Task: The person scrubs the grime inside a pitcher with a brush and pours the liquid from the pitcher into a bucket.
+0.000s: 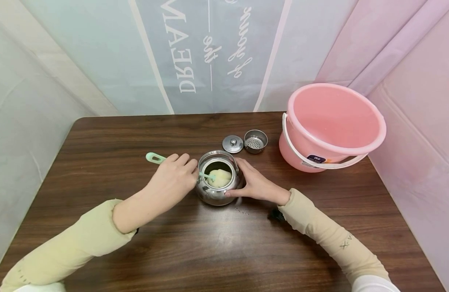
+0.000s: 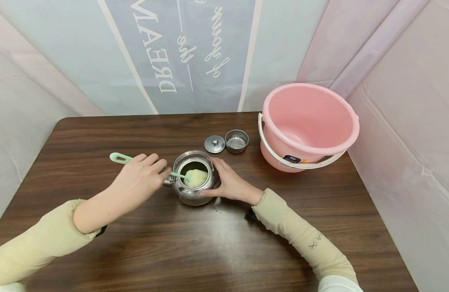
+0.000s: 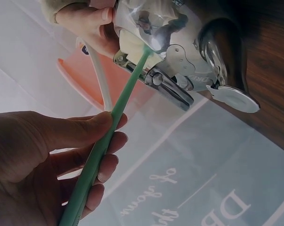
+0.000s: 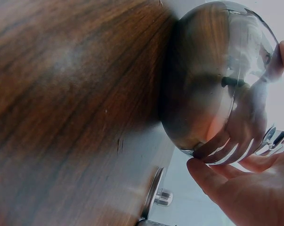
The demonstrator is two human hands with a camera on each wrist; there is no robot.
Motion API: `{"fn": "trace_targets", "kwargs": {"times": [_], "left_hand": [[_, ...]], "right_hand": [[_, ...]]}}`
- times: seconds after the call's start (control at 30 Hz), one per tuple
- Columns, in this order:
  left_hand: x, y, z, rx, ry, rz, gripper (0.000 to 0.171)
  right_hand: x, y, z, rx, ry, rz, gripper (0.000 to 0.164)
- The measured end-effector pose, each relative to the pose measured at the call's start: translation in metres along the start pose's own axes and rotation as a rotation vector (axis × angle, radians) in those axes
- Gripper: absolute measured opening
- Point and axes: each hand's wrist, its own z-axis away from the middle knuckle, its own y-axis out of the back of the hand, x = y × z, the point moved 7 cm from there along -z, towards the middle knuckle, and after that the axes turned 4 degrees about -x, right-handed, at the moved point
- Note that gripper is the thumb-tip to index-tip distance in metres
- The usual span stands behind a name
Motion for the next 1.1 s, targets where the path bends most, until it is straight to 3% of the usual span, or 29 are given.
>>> {"fn": "trace_targets", "kwargs": {"times": [0.63, 1.1], "left_hand": [[-0.001, -0.003, -0.008, 0.022, 0.013, -0.002, 0.017], [-0.007, -0.011, -0.007, 0.013, 0.056, 0.016, 0.007]], "right_hand": [[0.000, 0.000, 0.000, -0.002, 0.001, -0.019, 0.094], [0.001, 0.000, 0.001, 0.008, 0.018, -0.003, 0.094]]}}
